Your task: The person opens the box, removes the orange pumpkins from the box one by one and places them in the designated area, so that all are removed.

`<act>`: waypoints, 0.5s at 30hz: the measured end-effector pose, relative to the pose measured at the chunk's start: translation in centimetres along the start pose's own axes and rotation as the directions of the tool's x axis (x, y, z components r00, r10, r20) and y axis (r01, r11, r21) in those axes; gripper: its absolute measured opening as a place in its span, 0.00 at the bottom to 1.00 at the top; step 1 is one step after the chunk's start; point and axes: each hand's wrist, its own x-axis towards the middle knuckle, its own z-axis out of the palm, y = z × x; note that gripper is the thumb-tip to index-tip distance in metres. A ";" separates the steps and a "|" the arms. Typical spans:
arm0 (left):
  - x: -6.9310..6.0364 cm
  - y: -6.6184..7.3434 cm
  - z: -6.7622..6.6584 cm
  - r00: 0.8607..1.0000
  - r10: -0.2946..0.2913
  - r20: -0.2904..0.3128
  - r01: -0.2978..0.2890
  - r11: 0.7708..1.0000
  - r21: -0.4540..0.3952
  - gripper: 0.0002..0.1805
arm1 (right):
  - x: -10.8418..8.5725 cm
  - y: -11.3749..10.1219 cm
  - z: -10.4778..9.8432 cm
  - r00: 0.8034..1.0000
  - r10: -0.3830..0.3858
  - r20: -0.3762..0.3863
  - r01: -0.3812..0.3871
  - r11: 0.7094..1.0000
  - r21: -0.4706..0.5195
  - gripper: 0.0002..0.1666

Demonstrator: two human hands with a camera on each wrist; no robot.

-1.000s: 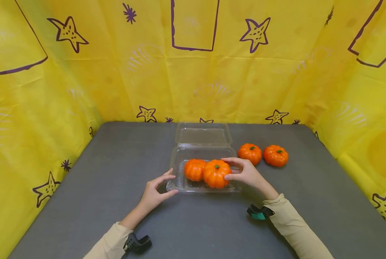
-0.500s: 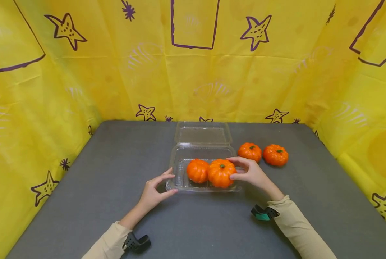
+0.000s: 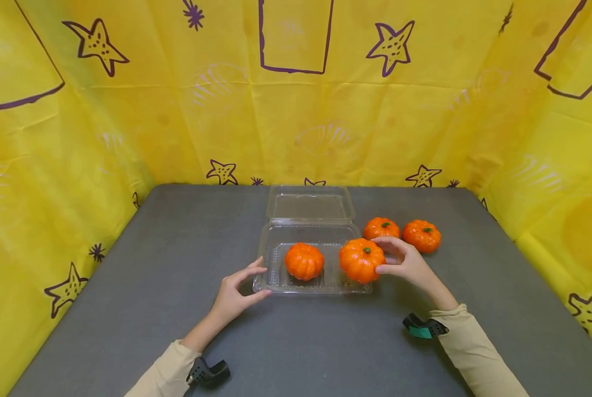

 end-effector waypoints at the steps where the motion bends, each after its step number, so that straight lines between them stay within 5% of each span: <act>1: 0.0 0.0 0.0 1.000 -0.001 0.001 0.001 1.000 0.001 0.23 | -0.1 0.0 -0.3 1.000 0.000 0.004 0.000 1.000 -0.001 0.31; 9: 0.0 0.0 -0.1 1.000 0.000 0.002 0.000 1.000 0.010 0.23 | -0.7 -0.3 -2.6 0.992 -0.035 0.120 0.033 0.999 0.019 0.33; 15: 0.0 0.2 0.0 1.000 -0.008 0.002 0.008 1.000 0.009 0.23 | -1.2 -0.3 -4.1 0.991 -0.021 0.131 0.019 1.000 0.012 0.30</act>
